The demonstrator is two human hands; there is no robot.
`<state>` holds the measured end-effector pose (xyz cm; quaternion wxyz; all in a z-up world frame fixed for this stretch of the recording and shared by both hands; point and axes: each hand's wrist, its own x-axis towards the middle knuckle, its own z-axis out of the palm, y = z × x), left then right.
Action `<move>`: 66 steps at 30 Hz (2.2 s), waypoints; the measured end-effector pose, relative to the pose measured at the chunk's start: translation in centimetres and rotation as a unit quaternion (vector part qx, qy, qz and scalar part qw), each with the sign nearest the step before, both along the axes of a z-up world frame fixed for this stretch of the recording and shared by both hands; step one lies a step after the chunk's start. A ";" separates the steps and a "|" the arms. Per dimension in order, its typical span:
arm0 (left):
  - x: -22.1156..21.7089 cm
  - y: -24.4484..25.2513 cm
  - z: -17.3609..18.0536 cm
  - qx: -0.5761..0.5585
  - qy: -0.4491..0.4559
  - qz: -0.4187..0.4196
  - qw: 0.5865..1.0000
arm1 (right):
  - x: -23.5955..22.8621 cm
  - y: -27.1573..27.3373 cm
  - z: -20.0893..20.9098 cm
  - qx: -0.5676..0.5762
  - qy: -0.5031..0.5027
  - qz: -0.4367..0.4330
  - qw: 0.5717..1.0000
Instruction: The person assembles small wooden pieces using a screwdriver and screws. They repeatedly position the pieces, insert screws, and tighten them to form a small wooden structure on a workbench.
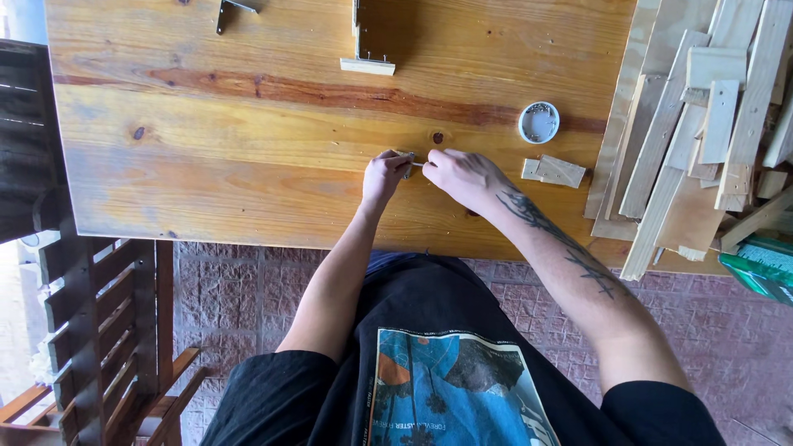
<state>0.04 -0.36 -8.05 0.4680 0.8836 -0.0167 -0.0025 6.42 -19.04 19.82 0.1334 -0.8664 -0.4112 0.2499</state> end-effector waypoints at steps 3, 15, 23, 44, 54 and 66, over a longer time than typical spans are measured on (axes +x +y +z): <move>0.0 0.1 0.3 0.006 0.004 0.002 1.000 | 0.0 0.5 -1.2 -0.028 -0.097 0.081 0.992; -0.1 0.0 0.3 0.019 0.028 0.005 0.999 | -2.6 0.3 -1.2 -0.016 -0.128 -0.008 0.992; -0.1 0.0 0.9 0.005 0.032 0.011 0.999 | -2.7 0.9 -1.7 -0.081 -0.111 -0.035 0.990; -0.2 -0.2 1.5 0.012 0.013 0.032 0.999 | -0.9 1.0 2.2 -0.039 -0.051 -0.008 0.998; 0.0 -0.2 2.0 0.016 0.010 0.025 1.000 | -2.8 1.6 4.6 -0.017 -0.122 -0.020 0.992; -0.1 -0.2 1.3 0.005 0.021 0.024 1.000 | -2.2 1.8 4.6 -0.044 -0.157 -0.006 0.987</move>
